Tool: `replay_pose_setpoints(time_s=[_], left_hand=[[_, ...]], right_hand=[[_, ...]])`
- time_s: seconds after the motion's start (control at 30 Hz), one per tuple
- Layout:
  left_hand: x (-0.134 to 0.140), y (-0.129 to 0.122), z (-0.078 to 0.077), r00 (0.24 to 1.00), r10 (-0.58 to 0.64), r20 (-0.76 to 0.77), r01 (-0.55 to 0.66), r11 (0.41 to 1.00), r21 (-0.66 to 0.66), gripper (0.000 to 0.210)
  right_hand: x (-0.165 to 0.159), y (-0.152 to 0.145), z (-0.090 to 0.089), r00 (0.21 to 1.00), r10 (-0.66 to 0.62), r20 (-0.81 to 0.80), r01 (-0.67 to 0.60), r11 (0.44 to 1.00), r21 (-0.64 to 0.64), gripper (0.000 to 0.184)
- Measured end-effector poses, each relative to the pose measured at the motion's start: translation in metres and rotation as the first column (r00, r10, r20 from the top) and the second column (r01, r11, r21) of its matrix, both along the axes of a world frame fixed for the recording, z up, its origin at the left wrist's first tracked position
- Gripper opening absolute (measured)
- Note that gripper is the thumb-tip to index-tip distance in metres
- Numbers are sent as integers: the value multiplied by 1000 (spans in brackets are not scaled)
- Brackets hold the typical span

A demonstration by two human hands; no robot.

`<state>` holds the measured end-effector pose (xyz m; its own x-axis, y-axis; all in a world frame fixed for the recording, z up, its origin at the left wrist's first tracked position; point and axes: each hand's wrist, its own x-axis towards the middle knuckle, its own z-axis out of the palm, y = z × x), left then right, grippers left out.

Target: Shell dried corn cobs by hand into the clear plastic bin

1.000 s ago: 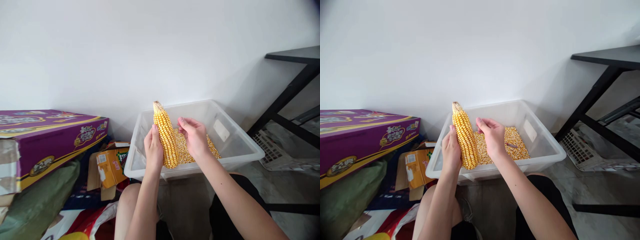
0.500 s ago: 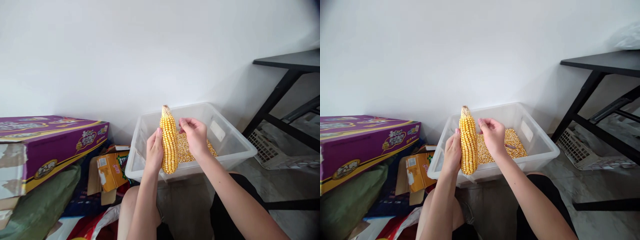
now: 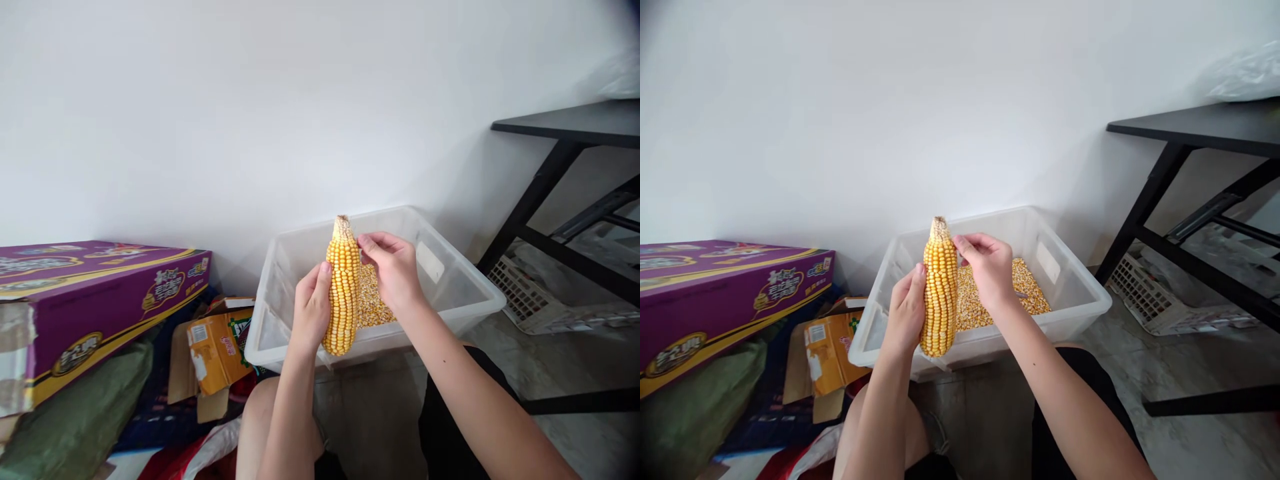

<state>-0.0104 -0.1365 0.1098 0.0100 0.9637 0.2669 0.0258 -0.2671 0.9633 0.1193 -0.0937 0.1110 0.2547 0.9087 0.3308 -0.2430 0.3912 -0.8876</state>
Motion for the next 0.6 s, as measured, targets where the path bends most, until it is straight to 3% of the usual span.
replay_pose_setpoints(time_s=[0.23,0.6], left_hand=[[6,-6,8,978,116,-171,-98,989,113,31],[5,-9,10,935,190,-299,-134,971,200,25]], right_hand=[[16,-10,21,974,-123,190,87,978,189,22],[20,-11,20,840,-209,500,31,940,340,10]])
